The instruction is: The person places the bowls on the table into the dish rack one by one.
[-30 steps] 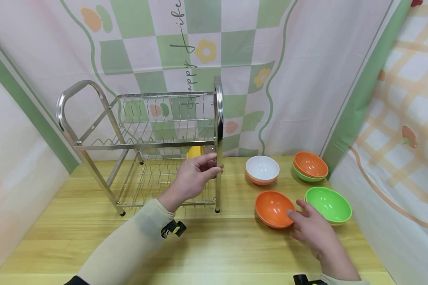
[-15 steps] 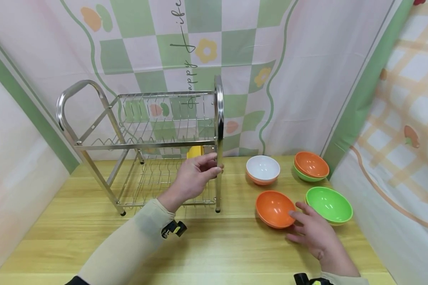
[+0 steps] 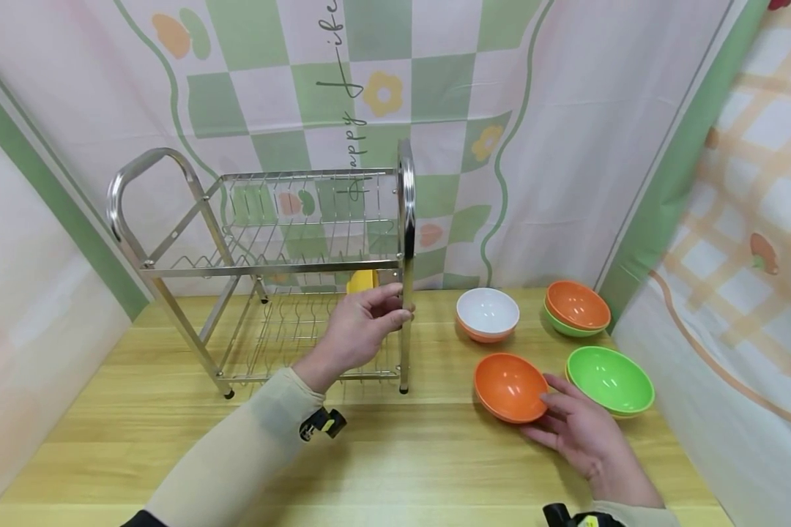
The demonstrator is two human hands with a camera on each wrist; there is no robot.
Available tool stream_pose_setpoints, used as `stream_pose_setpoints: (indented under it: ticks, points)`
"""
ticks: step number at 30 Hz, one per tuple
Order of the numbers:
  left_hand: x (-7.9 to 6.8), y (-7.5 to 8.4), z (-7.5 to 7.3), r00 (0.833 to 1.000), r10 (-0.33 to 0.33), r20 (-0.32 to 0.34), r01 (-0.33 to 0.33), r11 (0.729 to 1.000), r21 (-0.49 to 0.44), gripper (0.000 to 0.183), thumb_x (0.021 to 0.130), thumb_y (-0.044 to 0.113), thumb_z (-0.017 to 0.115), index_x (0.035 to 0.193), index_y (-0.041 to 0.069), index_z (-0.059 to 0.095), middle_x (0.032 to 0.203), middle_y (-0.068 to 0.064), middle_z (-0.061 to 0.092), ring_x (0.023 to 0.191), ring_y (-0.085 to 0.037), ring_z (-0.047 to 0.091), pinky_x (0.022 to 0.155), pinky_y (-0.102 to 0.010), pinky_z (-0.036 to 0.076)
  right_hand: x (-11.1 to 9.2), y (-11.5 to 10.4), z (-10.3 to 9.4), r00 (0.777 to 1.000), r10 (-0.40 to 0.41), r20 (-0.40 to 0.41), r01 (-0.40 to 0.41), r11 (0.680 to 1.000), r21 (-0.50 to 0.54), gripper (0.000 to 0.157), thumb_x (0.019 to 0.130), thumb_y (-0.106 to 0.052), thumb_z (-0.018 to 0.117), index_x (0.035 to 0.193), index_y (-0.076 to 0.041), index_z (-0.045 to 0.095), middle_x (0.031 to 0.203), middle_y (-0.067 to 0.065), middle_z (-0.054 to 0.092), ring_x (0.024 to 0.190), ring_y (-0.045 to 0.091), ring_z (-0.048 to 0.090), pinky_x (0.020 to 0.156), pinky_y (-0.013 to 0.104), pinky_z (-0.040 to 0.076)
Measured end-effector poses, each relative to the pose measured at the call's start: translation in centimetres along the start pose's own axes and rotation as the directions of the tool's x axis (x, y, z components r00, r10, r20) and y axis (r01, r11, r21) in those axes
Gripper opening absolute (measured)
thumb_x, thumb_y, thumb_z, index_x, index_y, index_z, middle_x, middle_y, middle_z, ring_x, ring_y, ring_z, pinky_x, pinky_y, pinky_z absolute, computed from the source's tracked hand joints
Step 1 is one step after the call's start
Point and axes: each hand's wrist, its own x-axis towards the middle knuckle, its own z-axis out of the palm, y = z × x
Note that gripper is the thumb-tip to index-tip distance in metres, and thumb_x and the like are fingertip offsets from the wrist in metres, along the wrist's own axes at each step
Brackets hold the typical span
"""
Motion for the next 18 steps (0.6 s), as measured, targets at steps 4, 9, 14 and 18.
stream_pose_setpoints:
  ticks: [4, 9, 14, 18]
  points:
    - [0.00, -0.04, 0.06, 1.000, 0.003, 0.001, -0.003, 1.000, 0.000, 0.040, 0.092, 0.015, 0.074, 0.131, 0.019, 0.068, 0.098, 0.007, 0.071, 0.086, -0.009, 0.065, 0.070, -0.025, 0.056, 0.19, 0.13, -0.15, 1.000, 0.011, 0.021, -0.012, 0.998, 0.066, 0.074, 0.106, -0.008, 0.038, 0.157, -0.012, -0.015, 0.160, 0.026, -0.009, 0.110, 0.022, 0.057, 0.102, 0.060, 0.039]
    - [0.02, -0.13, 0.06, 1.000, 0.018, -0.007, -0.018, 1.000, 0.004, 0.039, 0.091, 0.014, 0.075, 0.130, 0.018, 0.069, 0.096, 0.007, 0.071, 0.085, -0.009, 0.065, 0.069, -0.025, 0.056, 0.37, 0.27, -0.39, 0.999, 0.023, 0.040, -0.028, 0.991, 0.134, 0.074, 0.106, -0.004, 0.036, 0.157, -0.015, -0.017, 0.160, 0.024, -0.013, 0.105, 0.019, 0.060, 0.103, 0.060, 0.037]
    - [0.04, -0.17, 0.10, 1.000, 0.012, -0.004, -0.012, 1.000, 0.009, 0.039, 0.091, 0.015, 0.074, 0.130, 0.019, 0.069, 0.097, 0.007, 0.071, 0.086, -0.009, 0.065, 0.069, -0.025, 0.056, 0.46, 0.41, -0.59, 0.999, 0.019, 0.050, -0.027, 0.984, 0.176, 0.075, 0.105, 0.000, 0.035, 0.157, -0.017, -0.016, 0.160, 0.022, -0.016, 0.104, 0.020, 0.062, 0.104, 0.059, 0.036]
    - [0.04, -0.14, 0.12, 1.000, -0.002, -0.005, 0.002, 1.000, 0.015, 0.040, 0.092, 0.016, 0.074, 0.131, 0.020, 0.068, 0.098, 0.007, 0.070, 0.087, -0.009, 0.065, 0.070, -0.025, 0.056, 0.45, 0.56, -0.63, 0.998, -0.002, 0.059, -0.010, 0.979, 0.204, 0.074, 0.104, 0.002, 0.038, 0.161, -0.026, 0.001, 0.161, 0.019, -0.017, 0.105, 0.022, 0.063, 0.103, 0.059, 0.037]
